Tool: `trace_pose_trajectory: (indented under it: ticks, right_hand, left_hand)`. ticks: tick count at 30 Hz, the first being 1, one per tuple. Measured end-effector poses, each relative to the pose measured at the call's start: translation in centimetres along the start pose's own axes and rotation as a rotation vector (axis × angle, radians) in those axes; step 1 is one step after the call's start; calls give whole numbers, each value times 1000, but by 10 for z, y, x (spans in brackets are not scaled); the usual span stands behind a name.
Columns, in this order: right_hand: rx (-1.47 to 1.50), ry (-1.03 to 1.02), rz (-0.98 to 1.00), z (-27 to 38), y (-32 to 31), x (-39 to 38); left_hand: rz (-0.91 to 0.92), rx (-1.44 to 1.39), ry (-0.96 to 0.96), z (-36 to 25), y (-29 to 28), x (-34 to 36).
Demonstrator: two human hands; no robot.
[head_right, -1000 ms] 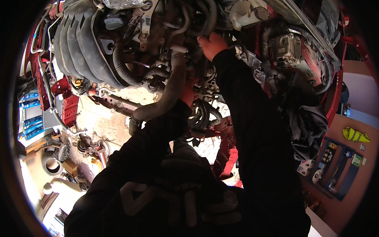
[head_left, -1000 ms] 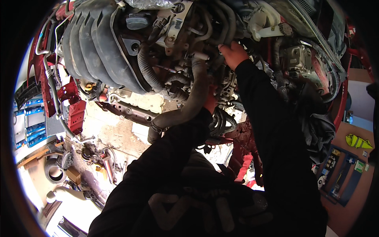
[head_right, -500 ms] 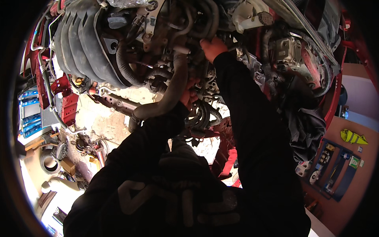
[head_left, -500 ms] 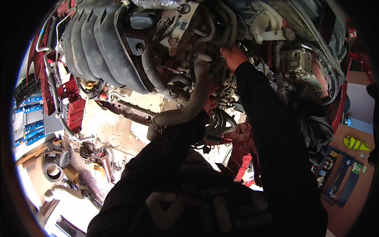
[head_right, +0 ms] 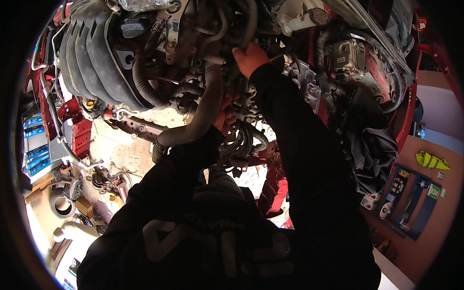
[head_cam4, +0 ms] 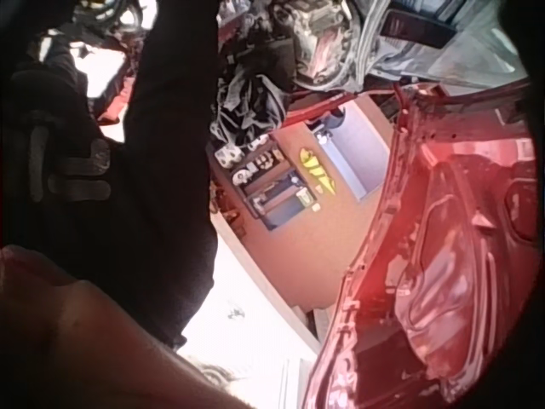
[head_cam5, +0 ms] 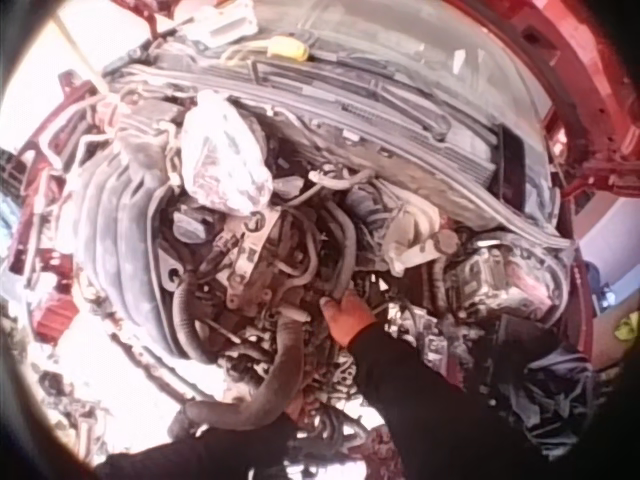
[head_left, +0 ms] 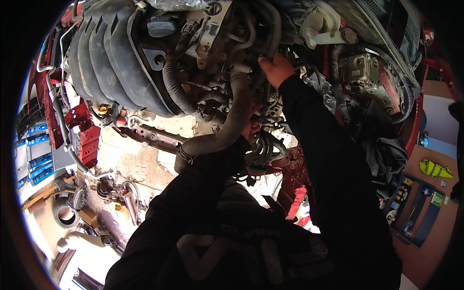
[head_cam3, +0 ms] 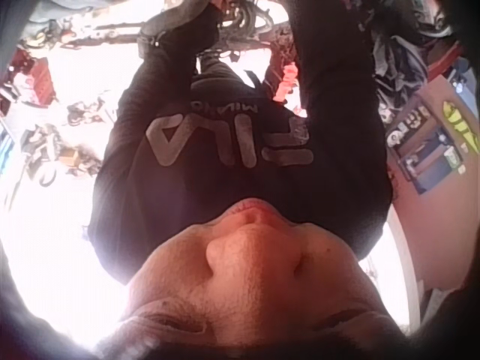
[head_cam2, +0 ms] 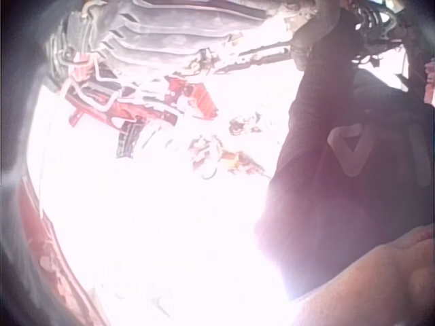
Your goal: The person applies sealant to a car engine component using a caulking gun, then installs and secures a black plastic part within the engine bay. They manipulate hoses and connectors by hand to fit the part into place.
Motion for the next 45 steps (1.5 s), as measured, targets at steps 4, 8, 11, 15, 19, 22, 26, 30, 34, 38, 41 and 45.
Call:
trace_pose_trajectory:
  ticks: [4, 8, 11, 15, 19, 22, 26, 30, 34, 38, 41, 45]
  right_hand:
    - [-114, 18, -54, 2, 4, -2]
    - [-15, 17, -25, 3, 3, -1]
    - [-5, 44, -39, -1, 4, -2]
    - [-44, 53, -46, -6, 11, -2]
    - [72, -10, 40, -8, 12, 6]
    - [17, -41, 62, -4, 10, 6]
    - [-128, -58, 44, 11, 11, -3]
    - [-119, -17, 19, 12, 15, -9]
    - [-36, -27, 29, 2, 16, 0]
    - [-9, -32, 58, -8, 22, 4]
    - [-40, -33, 43, -10, 24, 4]
    - [-45, -21, 40, -7, 25, 5]
  left_hand:
    - [-4, 7, 14, -4, -2, 0]
    - [-7, 16, 24, -8, -1, -1]
    - [-8, 15, 27, -10, -2, -1]
    - [-10, 18, 22, -9, -2, -2]
    - [-11, 20, 20, -8, -1, -3]
    - [-4, 26, 21, -8, 0, -4]
    - [-3, 22, 20, -9, 1, -4]
    - [-66, 33, -46, -3, -5, -5]
    - [-6, 22, 18, -9, -1, -6]
    - [-6, 24, 21, -10, -1, -7]
    - [-8, 28, 27, -11, 0, -6]
    - [-62, 51, -28, -7, -4, -7]
Point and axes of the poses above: each hand's wrist, its own x-axis towards the middle knuckle, its own y-axis out of the palm, z = x × y, the point moved 9 cm from there along x, towards the middle knuckle, and after that the axes turned 1 degree about -z, right-handed, at the moved point
